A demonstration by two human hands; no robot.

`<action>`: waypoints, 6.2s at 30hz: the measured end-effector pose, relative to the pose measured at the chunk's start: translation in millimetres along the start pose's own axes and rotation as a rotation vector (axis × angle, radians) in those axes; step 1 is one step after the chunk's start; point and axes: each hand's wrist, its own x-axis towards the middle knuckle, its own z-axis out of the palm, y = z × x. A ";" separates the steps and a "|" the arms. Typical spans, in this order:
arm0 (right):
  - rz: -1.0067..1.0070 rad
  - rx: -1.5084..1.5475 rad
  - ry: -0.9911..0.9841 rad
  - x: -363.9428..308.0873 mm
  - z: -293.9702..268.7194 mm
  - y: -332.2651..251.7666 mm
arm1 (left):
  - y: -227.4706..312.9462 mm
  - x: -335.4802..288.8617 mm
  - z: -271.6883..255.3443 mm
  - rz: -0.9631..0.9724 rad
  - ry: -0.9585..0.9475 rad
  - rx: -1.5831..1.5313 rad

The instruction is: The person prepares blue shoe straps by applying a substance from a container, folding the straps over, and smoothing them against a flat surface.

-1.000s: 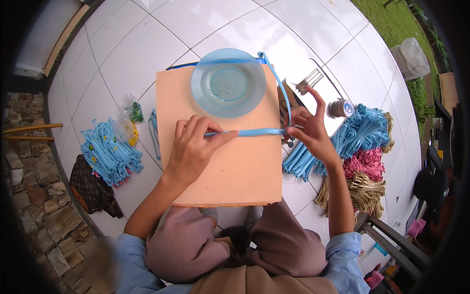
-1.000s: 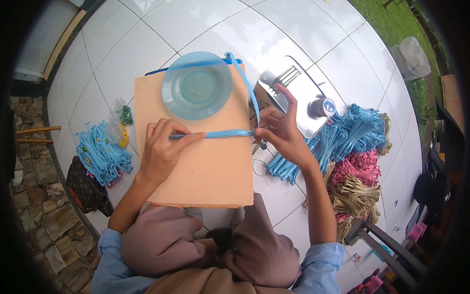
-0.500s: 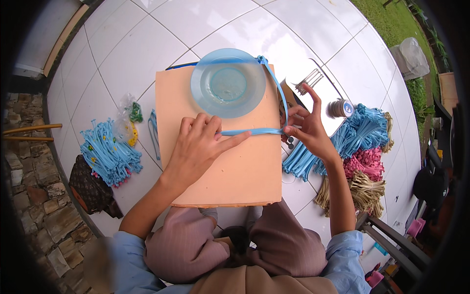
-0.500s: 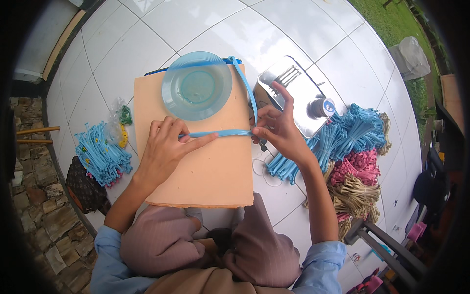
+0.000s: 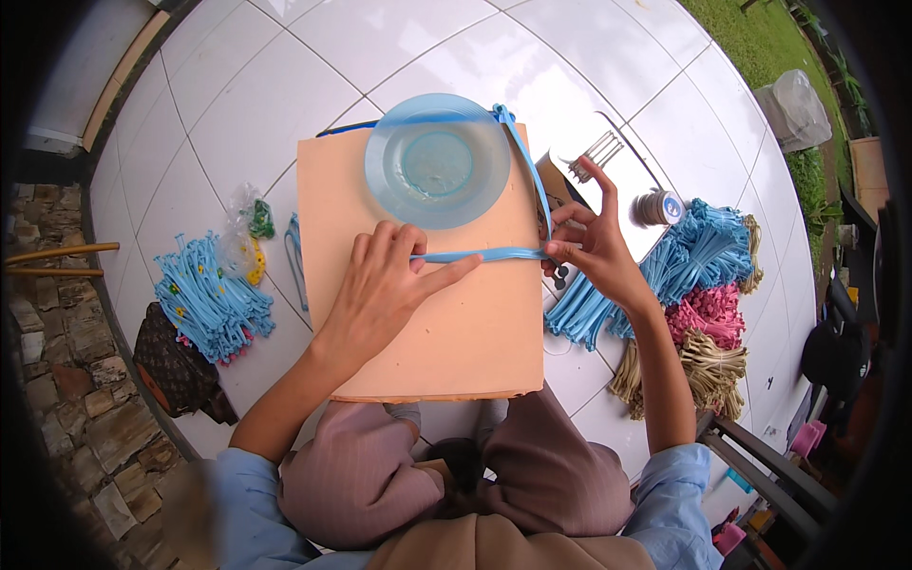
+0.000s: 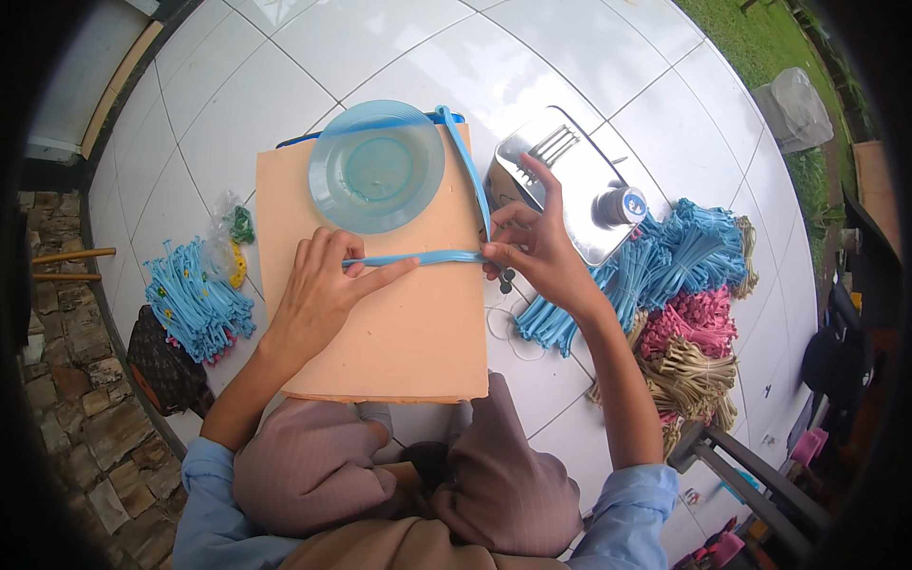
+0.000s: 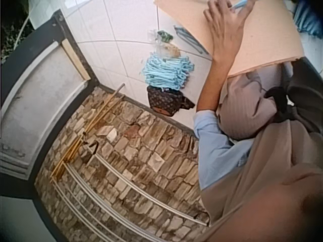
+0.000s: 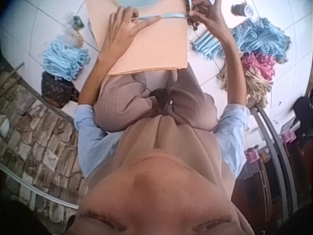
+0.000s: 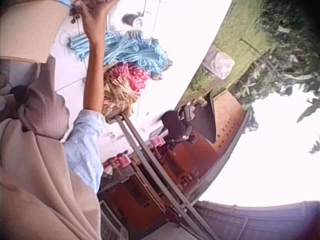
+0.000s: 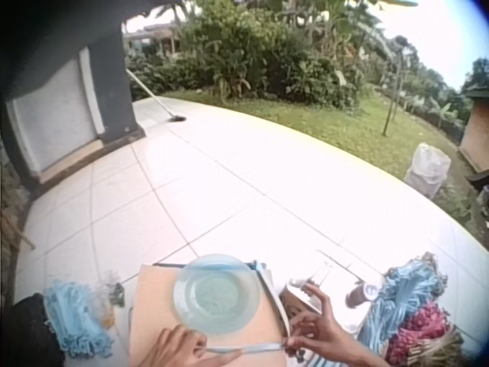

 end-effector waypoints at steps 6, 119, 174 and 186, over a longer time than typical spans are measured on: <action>-0.012 0.034 -0.010 1.8 -0.8 3.8 | -0.7 -1.9 2.1 -0.025 0.012 -0.030; -0.458 -0.686 0.242 -8.0 22.2 26.8 | 16.2 -1.3 14.4 0.039 0.216 -0.141; -0.833 -0.359 0.692 -158.2 135.2 -65.3 | 118.1 -17.3 -148.6 0.105 0.534 -2.049; -0.736 0.163 0.636 -158.5 144.6 -80.6 | 118.0 -18.2 -153.3 0.094 0.524 -2.078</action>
